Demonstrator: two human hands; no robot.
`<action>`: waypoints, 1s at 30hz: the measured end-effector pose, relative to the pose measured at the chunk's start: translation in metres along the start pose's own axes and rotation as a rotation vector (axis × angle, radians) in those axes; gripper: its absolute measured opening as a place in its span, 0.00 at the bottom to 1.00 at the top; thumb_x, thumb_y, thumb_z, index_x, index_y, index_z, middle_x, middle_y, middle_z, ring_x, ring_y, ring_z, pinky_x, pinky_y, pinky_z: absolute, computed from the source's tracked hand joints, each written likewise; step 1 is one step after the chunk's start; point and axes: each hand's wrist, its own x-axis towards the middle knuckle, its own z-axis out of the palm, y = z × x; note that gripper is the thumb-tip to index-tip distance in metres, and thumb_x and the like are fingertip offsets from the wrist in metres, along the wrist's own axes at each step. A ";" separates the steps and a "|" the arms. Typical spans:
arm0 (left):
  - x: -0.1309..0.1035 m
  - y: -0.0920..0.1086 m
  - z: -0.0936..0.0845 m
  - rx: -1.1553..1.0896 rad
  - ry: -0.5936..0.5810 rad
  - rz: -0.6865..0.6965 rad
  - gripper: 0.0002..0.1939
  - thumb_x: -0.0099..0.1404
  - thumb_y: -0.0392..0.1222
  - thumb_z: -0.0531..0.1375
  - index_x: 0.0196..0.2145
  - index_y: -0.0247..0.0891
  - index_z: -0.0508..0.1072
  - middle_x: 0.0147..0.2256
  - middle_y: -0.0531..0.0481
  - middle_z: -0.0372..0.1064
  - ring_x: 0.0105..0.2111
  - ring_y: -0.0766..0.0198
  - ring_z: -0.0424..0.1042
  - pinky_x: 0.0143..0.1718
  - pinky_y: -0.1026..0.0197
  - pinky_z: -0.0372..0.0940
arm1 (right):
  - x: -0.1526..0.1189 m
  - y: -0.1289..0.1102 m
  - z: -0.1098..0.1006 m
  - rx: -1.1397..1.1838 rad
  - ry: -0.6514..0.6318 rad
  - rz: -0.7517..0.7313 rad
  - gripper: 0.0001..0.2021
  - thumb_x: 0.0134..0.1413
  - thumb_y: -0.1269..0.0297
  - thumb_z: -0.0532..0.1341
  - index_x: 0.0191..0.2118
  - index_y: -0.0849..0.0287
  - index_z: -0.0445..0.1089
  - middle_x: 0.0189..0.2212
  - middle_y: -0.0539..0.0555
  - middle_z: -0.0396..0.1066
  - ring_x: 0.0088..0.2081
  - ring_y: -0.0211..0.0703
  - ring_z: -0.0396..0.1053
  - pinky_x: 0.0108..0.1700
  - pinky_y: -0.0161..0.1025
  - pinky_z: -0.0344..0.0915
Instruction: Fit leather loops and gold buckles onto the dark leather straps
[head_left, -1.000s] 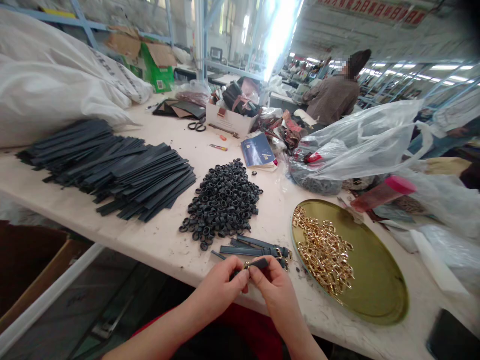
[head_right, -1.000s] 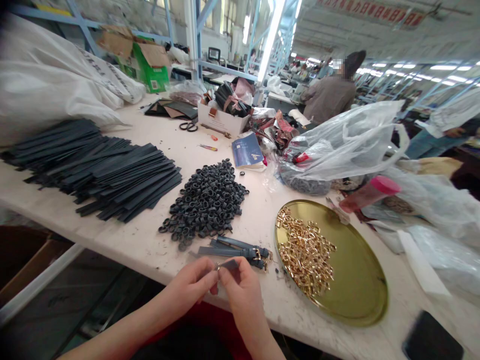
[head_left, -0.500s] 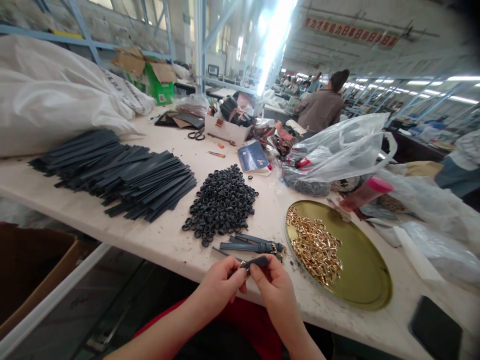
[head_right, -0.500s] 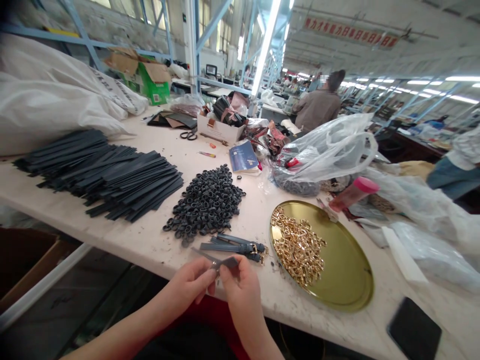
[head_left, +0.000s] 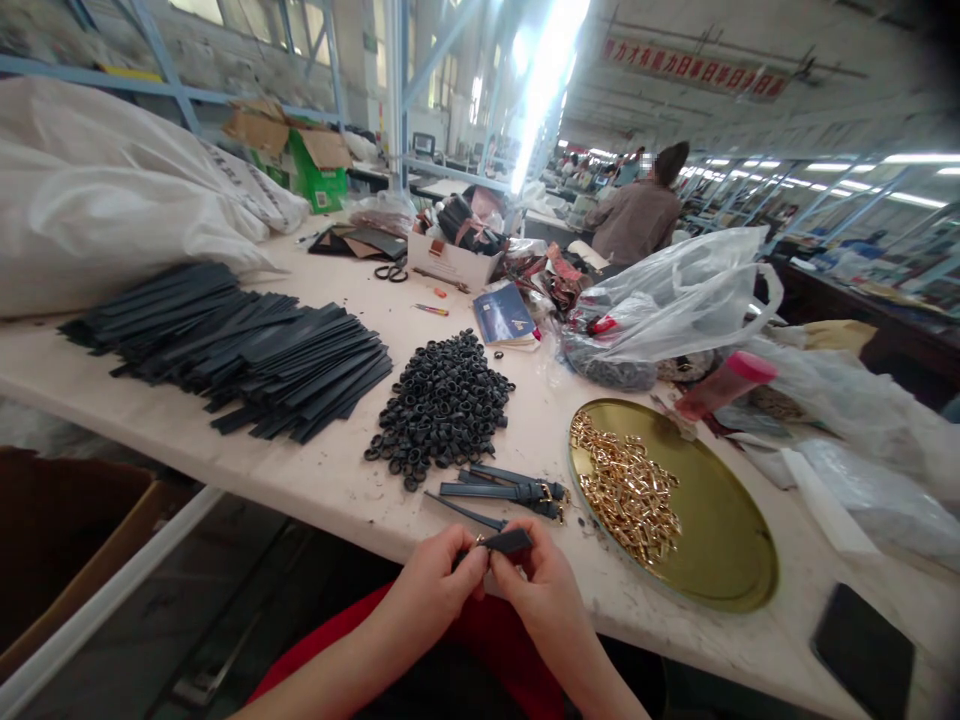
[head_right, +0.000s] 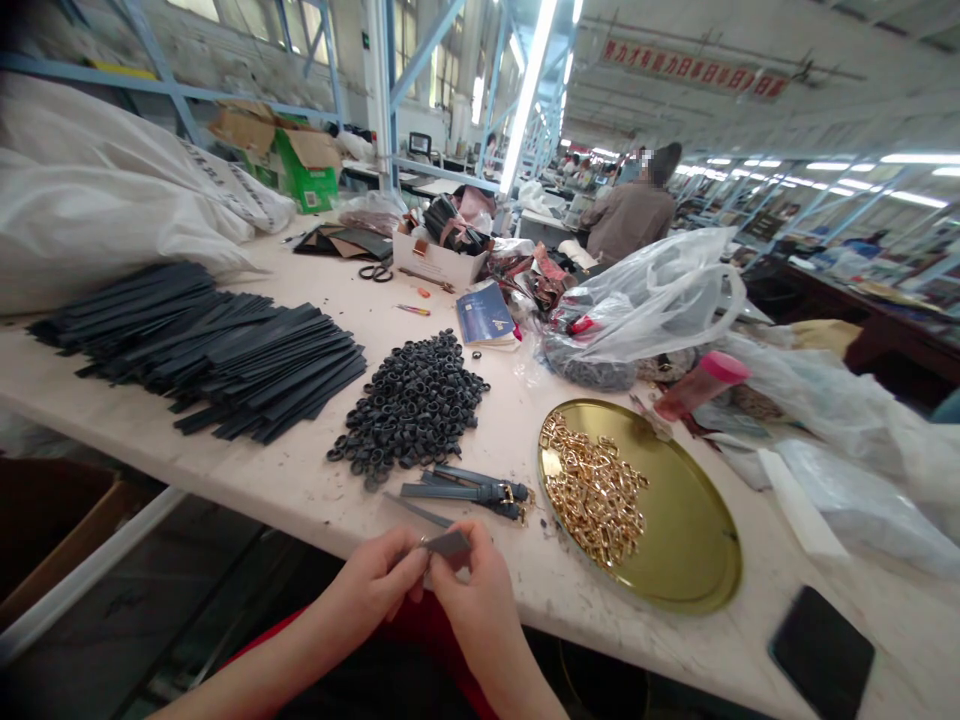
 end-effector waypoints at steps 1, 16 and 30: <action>0.000 -0.001 0.000 0.036 0.011 0.012 0.12 0.61 0.47 0.48 0.25 0.37 0.61 0.19 0.56 0.62 0.16 0.71 0.57 0.19 0.67 0.51 | -0.001 0.001 0.000 -0.039 0.011 -0.028 0.04 0.46 0.66 0.57 0.30 0.58 0.60 0.23 0.48 0.63 0.26 0.39 0.62 0.29 0.35 0.60; 0.021 0.009 -0.022 0.231 -0.081 0.003 0.14 0.53 0.49 0.57 0.21 0.37 0.60 0.18 0.58 0.58 0.22 0.69 0.58 0.21 0.68 0.48 | 0.025 -0.001 -0.012 0.282 -0.282 0.113 0.13 0.43 0.57 0.62 0.27 0.58 0.59 0.20 0.44 0.55 0.23 0.33 0.53 0.26 0.31 0.51; 0.064 0.007 -0.041 0.024 0.009 -0.014 0.11 0.60 0.47 0.50 0.31 0.38 0.67 0.17 0.59 0.59 0.16 0.71 0.56 0.21 0.68 0.52 | 0.198 0.020 -0.023 -0.485 0.061 -0.177 0.07 0.44 0.74 0.56 0.30 0.59 0.67 0.30 0.54 0.65 0.33 0.44 0.62 0.39 0.40 0.55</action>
